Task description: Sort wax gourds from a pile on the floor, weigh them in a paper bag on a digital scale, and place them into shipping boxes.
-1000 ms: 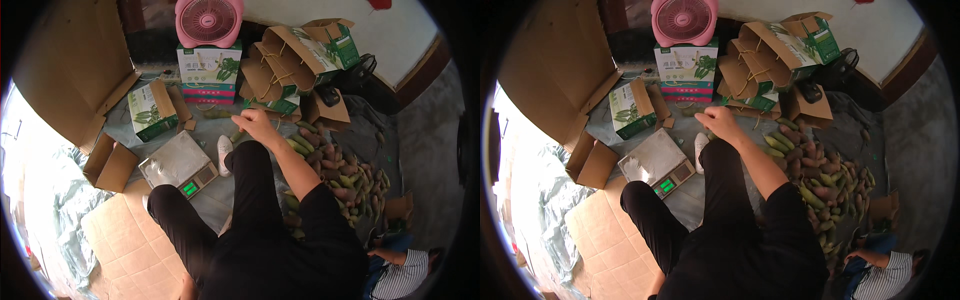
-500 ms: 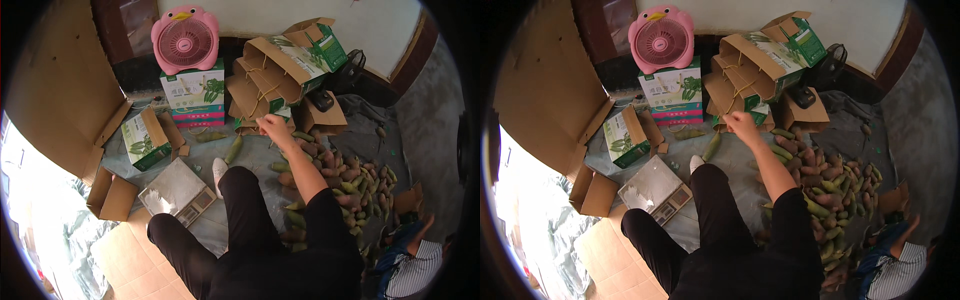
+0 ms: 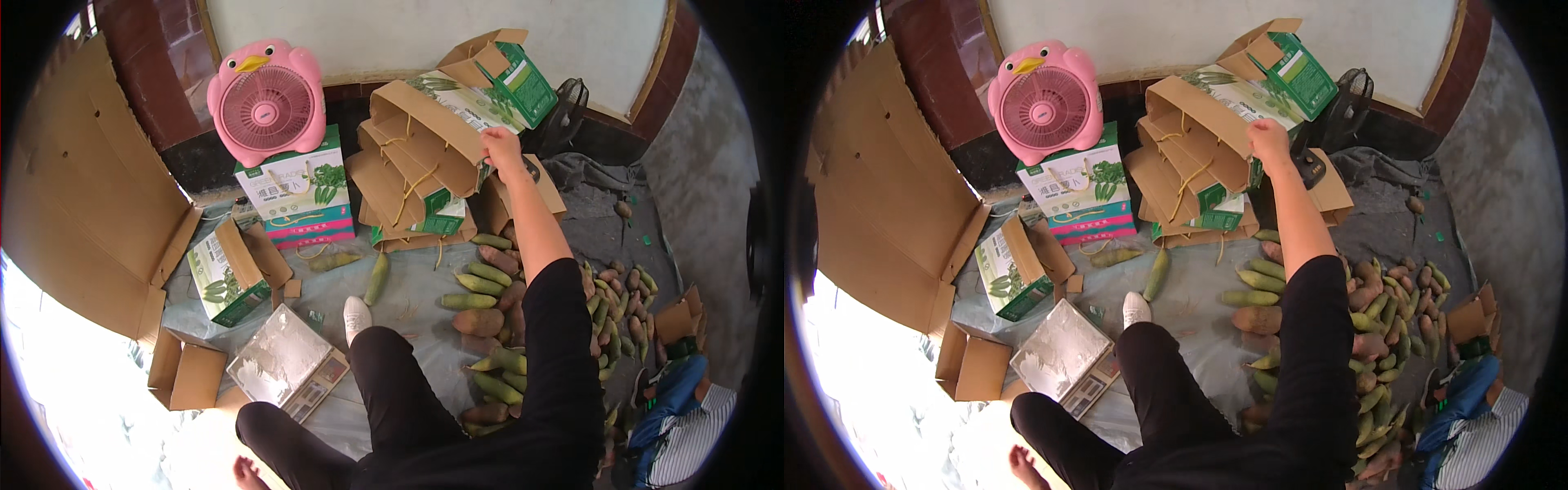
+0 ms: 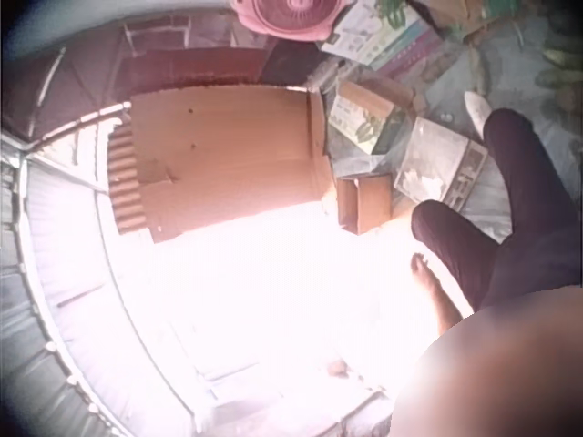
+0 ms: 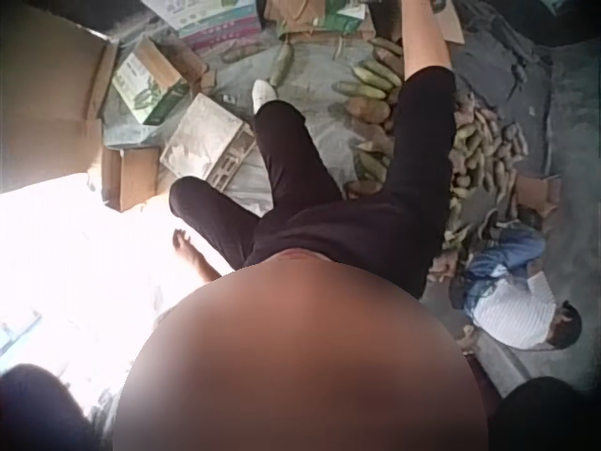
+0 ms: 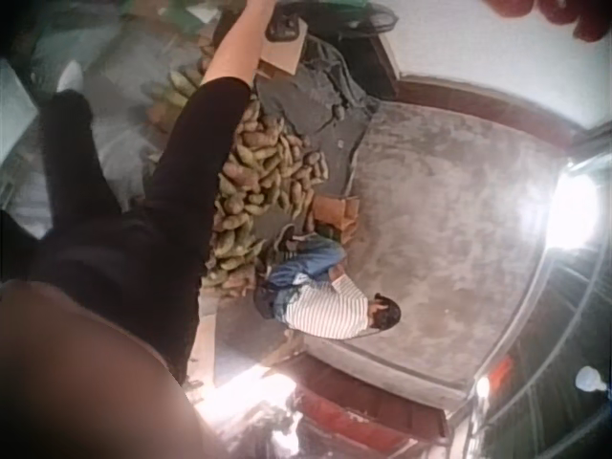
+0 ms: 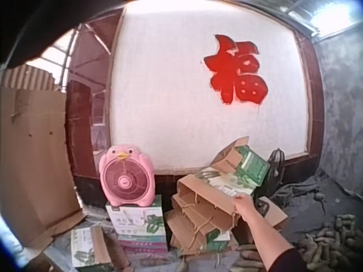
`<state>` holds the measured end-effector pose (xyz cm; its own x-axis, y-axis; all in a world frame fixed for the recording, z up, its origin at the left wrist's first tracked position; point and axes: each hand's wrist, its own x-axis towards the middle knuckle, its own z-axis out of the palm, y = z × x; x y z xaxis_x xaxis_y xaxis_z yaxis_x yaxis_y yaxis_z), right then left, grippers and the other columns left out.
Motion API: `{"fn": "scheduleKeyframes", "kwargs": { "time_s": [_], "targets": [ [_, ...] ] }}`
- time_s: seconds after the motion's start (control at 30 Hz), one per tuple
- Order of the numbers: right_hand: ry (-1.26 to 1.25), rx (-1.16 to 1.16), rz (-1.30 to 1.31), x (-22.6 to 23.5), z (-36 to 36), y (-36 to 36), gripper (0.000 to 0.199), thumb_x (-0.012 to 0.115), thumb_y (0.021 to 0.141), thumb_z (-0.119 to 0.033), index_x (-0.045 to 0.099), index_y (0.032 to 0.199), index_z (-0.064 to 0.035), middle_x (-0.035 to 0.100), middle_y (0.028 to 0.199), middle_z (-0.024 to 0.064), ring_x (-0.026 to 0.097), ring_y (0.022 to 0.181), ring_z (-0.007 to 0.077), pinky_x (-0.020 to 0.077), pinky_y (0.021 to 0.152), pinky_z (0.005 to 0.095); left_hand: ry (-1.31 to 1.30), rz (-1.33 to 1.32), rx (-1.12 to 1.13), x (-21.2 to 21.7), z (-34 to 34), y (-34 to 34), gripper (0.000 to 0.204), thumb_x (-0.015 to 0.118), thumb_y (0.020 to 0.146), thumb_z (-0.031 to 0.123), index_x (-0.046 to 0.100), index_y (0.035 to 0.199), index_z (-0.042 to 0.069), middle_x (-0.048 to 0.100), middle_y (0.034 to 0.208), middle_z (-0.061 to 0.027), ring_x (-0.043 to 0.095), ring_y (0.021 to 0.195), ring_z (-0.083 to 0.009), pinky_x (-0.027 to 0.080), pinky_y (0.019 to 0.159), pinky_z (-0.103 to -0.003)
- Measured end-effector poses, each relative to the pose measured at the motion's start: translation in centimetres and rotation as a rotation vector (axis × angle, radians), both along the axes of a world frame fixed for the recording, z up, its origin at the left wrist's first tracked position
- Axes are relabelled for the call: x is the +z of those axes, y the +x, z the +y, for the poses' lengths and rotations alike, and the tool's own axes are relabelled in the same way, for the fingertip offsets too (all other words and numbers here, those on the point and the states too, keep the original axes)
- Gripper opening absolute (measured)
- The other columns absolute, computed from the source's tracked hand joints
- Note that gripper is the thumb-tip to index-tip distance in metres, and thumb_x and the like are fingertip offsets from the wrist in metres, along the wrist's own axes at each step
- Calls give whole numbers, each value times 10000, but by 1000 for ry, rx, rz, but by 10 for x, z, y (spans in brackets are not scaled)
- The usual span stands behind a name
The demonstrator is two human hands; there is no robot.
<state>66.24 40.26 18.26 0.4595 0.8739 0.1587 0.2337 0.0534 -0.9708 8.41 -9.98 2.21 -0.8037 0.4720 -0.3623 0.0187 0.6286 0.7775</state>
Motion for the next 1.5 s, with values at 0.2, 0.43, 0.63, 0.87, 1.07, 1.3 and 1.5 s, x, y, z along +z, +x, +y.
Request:
{"fn": "scheduleKeyframes", "kwargs": {
  "time_s": [0.2,0.43,0.63,0.87,1.07,1.3,1.5],
  "targets": [
    [31,-68,162,22,59,36,240,610,806,-151,580,1035,-84,580,893,34,574,717,160,466,581,300,425,239,-66,-19,72,-55,241,528,921,172,568,1137,71,621,981,-20,563,875,-103,412,725,-256],
    [256,-48,444,51,118,64,350,600,802,-49,450,1117,-22,520,1030,109,572,834,220,500,629,349,423,288,-58,-14,103,-74,237,540,909,163,577,1131,87,625,959,-2,557,864,-89,399,707,-237],
    [408,42,735,62,153,67,326,606,803,-13,436,1081,-25,497,1054,109,571,869,263,509,689,375,278,401,-94,-12,111,-83,265,524,900,157,571,1153,94,620,974,-24,547,877,-103,412,702,-265],
    [261,-57,836,60,176,70,188,661,801,-83,515,921,-77,530,776,34,521,701,161,450,644,295,189,486,-94,-6,113,-96,289,497,900,156,552,1176,91,601,1035,-58,541,935,-158,426,760,-326],
    [181,-156,661,61,184,82,241,649,830,-152,517,1025,-99,521,904,58,510,735,174,448,678,329,177,460,-103,-9,114,-105,296,493,901,156,543,1187,100,595,1067,-72,546,954,-173,433,763,-335],
    [395,-44,592,83,156,44,348,560,882,-140,419,1193,-68,453,1193,89,522,1066,313,478,796,447,162,440,-86,-5,114,-86,278,499,904,147,554,1173,101,596,1050,-61,549,906,-151,436,710,-286],
    [508,46,448,123,139,19,300,529,902,-157,433,1155,-27,496,1162,101,575,997,323,469,818,502,280,364,-33,10,122,-78,271,503,917,150,559,1174,84,605,1029,-49,553,890,-126,428,688,-249]
  ]
}}
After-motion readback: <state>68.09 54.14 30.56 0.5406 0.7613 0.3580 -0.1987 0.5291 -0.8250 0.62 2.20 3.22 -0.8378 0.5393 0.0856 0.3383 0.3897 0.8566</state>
